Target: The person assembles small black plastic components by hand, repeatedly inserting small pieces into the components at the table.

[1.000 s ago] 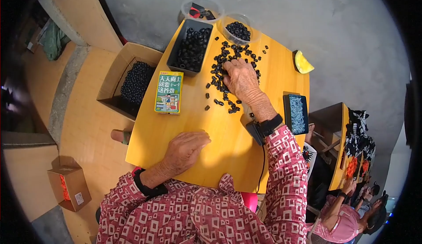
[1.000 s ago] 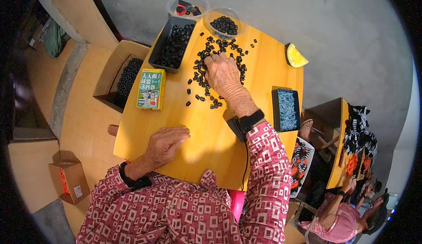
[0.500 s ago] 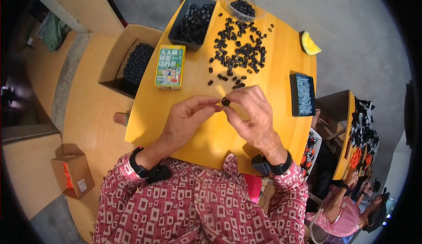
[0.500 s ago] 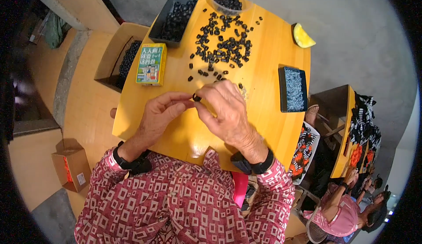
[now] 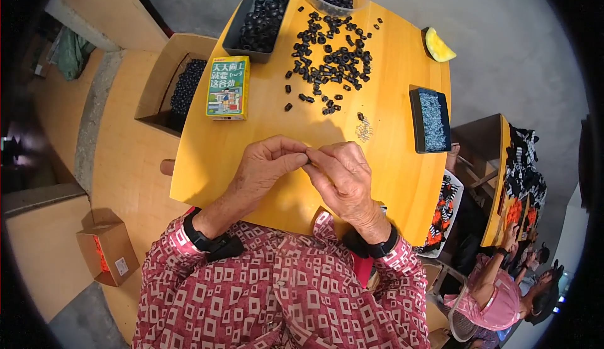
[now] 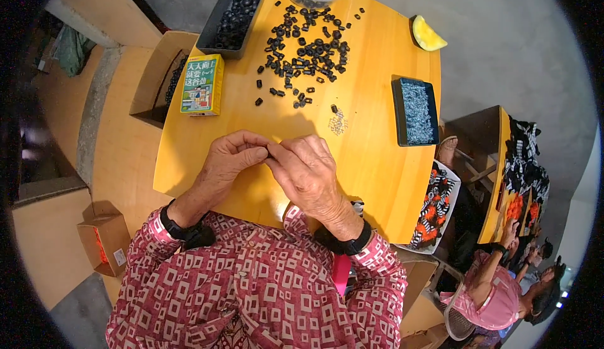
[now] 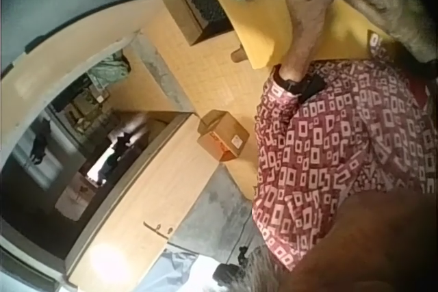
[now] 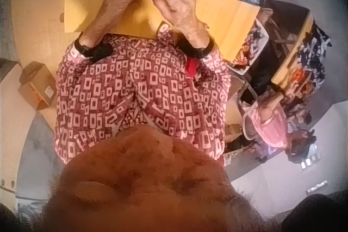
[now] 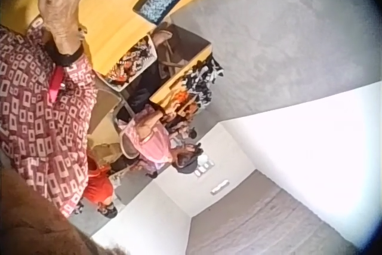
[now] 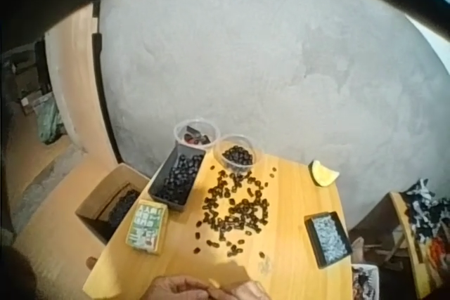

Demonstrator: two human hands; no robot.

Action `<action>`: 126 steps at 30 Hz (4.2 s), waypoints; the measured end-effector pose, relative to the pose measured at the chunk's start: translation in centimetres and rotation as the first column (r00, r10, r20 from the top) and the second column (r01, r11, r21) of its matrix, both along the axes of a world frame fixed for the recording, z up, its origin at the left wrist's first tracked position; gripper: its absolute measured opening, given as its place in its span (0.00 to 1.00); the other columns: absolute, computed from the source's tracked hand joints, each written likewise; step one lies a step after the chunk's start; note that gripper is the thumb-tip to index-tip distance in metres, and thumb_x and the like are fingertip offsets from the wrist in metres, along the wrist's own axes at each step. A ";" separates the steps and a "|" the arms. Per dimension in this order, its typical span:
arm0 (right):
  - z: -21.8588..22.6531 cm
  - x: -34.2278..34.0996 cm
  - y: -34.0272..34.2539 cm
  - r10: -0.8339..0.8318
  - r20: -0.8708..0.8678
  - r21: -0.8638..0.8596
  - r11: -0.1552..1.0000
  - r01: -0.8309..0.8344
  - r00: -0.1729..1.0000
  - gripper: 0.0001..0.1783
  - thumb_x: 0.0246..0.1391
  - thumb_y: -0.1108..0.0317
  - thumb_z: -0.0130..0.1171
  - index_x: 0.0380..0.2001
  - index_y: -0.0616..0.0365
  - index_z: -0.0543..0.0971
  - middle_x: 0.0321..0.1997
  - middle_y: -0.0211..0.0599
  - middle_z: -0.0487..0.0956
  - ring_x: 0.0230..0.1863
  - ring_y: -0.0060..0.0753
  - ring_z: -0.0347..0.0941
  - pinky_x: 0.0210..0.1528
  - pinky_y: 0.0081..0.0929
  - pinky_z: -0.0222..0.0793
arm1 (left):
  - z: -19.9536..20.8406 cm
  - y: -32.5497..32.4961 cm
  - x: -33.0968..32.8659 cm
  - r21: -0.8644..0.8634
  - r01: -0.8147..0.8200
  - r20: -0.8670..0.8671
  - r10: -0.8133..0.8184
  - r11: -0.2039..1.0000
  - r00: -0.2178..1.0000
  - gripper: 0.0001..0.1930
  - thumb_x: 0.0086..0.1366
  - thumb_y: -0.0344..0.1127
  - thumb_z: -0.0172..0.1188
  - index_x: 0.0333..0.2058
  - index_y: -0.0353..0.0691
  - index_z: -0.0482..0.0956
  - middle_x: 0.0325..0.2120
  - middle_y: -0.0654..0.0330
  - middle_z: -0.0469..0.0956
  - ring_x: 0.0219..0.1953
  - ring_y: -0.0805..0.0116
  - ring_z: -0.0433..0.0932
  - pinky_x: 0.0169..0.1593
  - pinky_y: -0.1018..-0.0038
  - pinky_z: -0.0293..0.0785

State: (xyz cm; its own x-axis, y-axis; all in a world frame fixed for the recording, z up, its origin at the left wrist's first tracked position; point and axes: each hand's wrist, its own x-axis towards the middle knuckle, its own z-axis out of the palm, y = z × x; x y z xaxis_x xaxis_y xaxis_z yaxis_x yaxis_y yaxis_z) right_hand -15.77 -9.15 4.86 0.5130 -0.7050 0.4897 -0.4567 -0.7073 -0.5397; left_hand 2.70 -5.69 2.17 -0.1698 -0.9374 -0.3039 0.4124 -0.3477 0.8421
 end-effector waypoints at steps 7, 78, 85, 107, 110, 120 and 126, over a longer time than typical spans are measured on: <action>-0.7 -0.9 0.1 -0.034 0.031 -0.017 0.999 0.035 0.999 0.17 0.39 0.76 0.74 0.36 0.62 0.82 0.32 0.39 0.79 0.35 0.40 0.74 0.38 0.32 0.70 | -0.1 -0.2 -0.6 0.079 0.052 0.004 -0.052 0.996 0.999 0.11 0.69 0.32 0.61 0.46 0.34 0.81 0.39 0.63 0.82 0.41 0.79 0.76 0.48 0.82 0.73; -2.6 -2.5 -7.6 -0.122 -0.307 -0.068 0.992 0.106 0.944 0.09 0.48 0.70 0.67 0.34 0.59 0.81 0.37 0.37 0.75 0.42 0.43 0.72 0.43 0.39 0.67 | -1.4 -0.4 -0.9 0.142 0.087 -0.196 -0.058 0.986 0.979 0.11 0.71 0.31 0.59 0.47 0.33 0.79 0.42 0.59 0.80 0.47 0.69 0.81 0.54 0.77 0.77; -3.1 -2.3 -7.6 -0.110 -0.300 -0.065 0.993 0.095 0.948 0.07 0.48 0.73 0.65 0.32 0.58 0.80 0.36 0.38 0.75 0.41 0.44 0.73 0.45 0.39 0.69 | -1.2 -0.5 -0.9 0.148 0.090 -0.214 -0.057 0.985 0.975 0.11 0.70 0.31 0.60 0.47 0.32 0.79 0.42 0.58 0.80 0.47 0.69 0.81 0.53 0.77 0.77; 0.7 -1.1 0.4 -0.014 -0.005 0.283 0.959 0.015 1.000 0.09 0.47 0.82 0.65 0.33 0.62 0.80 0.34 0.41 0.80 0.36 0.41 0.78 0.38 0.31 0.75 | -2.2 0.0 -1.6 0.067 0.061 -0.255 -0.042 0.996 0.966 0.12 0.68 0.31 0.62 0.48 0.34 0.79 0.41 0.63 0.80 0.44 0.76 0.78 0.50 0.79 0.77; 0.8 -1.2 0.0 0.001 -0.017 0.189 0.982 0.002 1.000 0.08 0.49 0.81 0.65 0.34 0.63 0.80 0.35 0.41 0.80 0.37 0.41 0.78 0.39 0.30 0.75 | -1.8 0.1 -1.9 0.099 0.013 -0.246 0.011 0.995 0.969 0.13 0.68 0.33 0.62 0.48 0.34 0.78 0.41 0.62 0.80 0.45 0.75 0.79 0.50 0.79 0.76; 0.8 -7.2 1.0 -0.217 -0.158 0.193 0.950 0.245 0.963 0.12 0.50 0.76 0.68 0.39 0.66 0.81 0.35 0.44 0.79 0.38 0.43 0.77 0.41 0.32 0.73 | -2.1 0.0 -1.4 0.116 -0.063 -0.259 0.092 0.991 0.962 0.12 0.70 0.31 0.59 0.49 0.35 0.77 0.44 0.58 0.80 0.48 0.66 0.81 0.55 0.72 0.78; 0.2 -6.1 2.9 -0.061 -0.309 0.179 0.976 0.121 0.949 0.17 0.46 0.72 0.72 0.40 0.64 0.81 0.34 0.41 0.78 0.35 0.42 0.74 0.38 0.35 0.71 | -2.0 -0.1 -1.6 0.121 -0.048 -0.201 0.071 0.992 0.977 0.11 0.70 0.30 0.58 0.49 0.35 0.77 0.44 0.58 0.81 0.47 0.67 0.81 0.55 0.73 0.78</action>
